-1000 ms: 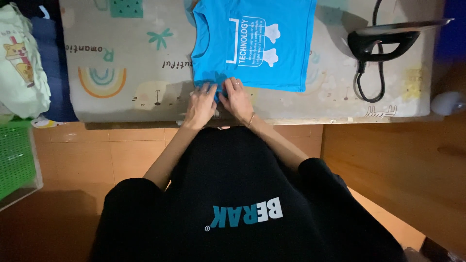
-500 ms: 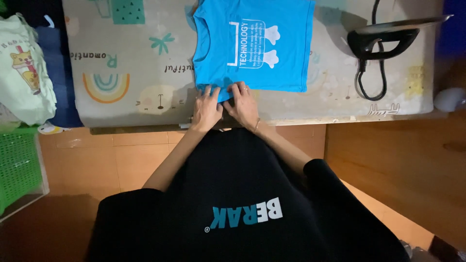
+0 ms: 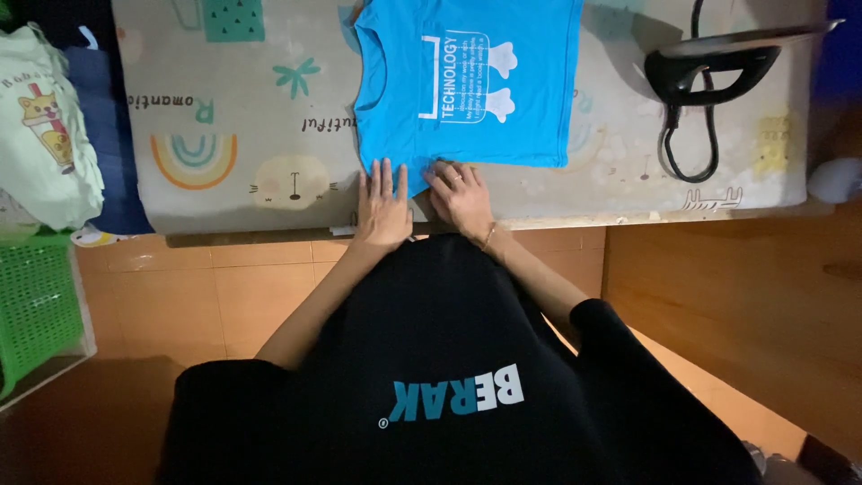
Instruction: The person irons two small t-shirts on a patterned ironing board. First, a light blue t-shirt is smoothed, ironed on both sides, and folded. Then a bright blue t-shirt is ironed on both sides and folded. The person uses a handheld iron and places each finished shirt aside.
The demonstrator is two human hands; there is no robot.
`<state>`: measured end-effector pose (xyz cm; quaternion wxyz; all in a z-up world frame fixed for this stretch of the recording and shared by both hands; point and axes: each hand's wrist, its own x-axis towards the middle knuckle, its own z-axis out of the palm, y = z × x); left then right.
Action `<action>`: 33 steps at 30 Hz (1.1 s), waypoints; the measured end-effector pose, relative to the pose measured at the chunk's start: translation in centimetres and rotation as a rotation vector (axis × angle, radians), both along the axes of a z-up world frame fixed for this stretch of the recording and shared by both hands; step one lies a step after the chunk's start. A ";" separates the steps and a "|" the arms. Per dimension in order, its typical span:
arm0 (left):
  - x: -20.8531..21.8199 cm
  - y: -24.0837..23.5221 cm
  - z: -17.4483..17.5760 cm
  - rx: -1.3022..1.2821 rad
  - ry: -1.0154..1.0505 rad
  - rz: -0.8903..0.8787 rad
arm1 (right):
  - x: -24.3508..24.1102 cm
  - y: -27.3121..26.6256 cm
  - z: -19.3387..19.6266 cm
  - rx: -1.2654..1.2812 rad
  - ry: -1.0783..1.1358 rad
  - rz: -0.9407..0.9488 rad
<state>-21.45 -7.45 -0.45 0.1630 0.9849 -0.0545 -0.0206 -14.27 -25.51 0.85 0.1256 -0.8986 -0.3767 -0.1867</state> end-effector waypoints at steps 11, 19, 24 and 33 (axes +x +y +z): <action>7.4 -0.3 1.2 -0.398 -0.118 0.087 | 3.7 4.1 1.3 0.218 0.247 0.038; 8.9 -0.6 -1.5 -0.023 -0.143 0.199 | 5.7 0.7 1.1 0.109 0.346 -0.162; 10.4 -4.0 0.4 -0.019 -0.199 0.137 | 9.2 -6.5 -0.4 -0.004 0.246 -0.373; 11.9 -7.4 1.0 -0.028 -0.122 0.027 | 10.2 -9.5 -1.0 -0.056 0.398 -0.486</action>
